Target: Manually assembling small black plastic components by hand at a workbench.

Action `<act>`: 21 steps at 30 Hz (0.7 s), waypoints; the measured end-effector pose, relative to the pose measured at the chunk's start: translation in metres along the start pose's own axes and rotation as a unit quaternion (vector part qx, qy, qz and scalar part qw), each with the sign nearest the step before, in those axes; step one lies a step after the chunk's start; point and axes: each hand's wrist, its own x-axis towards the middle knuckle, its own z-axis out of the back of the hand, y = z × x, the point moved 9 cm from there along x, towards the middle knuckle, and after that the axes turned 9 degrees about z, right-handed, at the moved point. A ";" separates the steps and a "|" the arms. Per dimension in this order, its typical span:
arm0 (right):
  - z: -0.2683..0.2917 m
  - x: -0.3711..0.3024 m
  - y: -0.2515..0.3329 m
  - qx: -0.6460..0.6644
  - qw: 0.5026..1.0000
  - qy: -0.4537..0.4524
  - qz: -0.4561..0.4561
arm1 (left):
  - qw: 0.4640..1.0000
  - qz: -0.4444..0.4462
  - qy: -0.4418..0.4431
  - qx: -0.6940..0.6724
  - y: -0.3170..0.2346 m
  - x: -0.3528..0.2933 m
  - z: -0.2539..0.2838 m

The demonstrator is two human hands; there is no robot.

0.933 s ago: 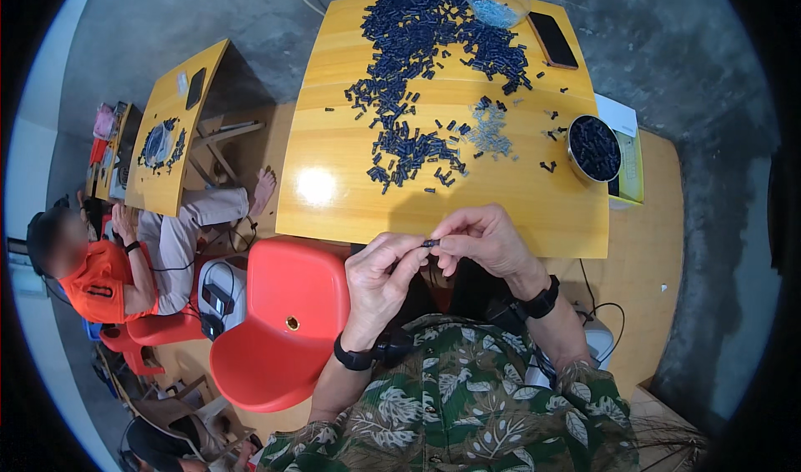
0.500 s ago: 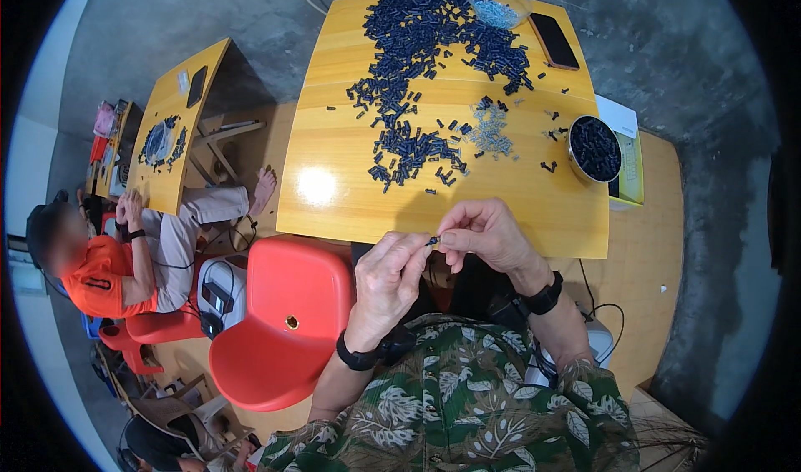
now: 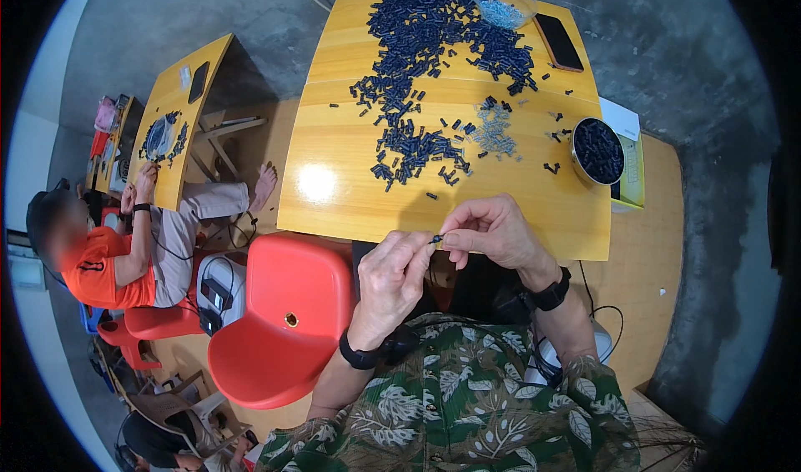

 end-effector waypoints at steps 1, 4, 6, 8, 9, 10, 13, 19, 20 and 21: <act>0.001 0.000 0.000 -0.001 1.000 0.008 0.005 | 1.000 -0.001 0.001 -0.002 0.000 0.000 -0.002; 0.002 0.003 -0.009 0.075 0.996 0.027 -0.024 | 1.000 0.007 0.005 -0.019 0.003 -0.001 -0.004; 0.001 0.004 -0.014 0.112 0.993 0.029 -0.038 | 1.000 0.000 0.005 -0.026 0.003 -0.001 -0.005; -0.001 0.004 -0.020 0.147 0.987 0.030 -0.051 | 1.000 -0.001 0.003 -0.028 0.005 -0.001 -0.006; -0.002 0.004 -0.024 0.172 0.983 0.028 -0.059 | 1.000 -0.003 0.000 -0.029 0.006 -0.002 -0.007; -0.003 0.004 -0.028 0.197 0.978 0.026 -0.066 | 1.000 -0.003 0.001 -0.030 0.006 -0.003 -0.007; -0.003 0.004 -0.035 0.205 0.975 0.031 -0.085 | 1.000 0.006 -0.008 -0.026 0.012 -0.006 -0.009; -0.010 0.007 -0.033 0.290 0.954 0.043 -0.067 | 0.993 0.076 -0.029 -0.082 0.026 -0.006 -0.011; -0.009 0.007 -0.034 0.290 0.954 0.043 -0.066 | 0.996 0.045 -0.040 -0.069 0.021 -0.006 -0.009; -0.007 0.008 -0.036 0.296 0.953 0.040 -0.055 | 0.997 0.014 -0.051 -0.056 0.017 -0.006 -0.007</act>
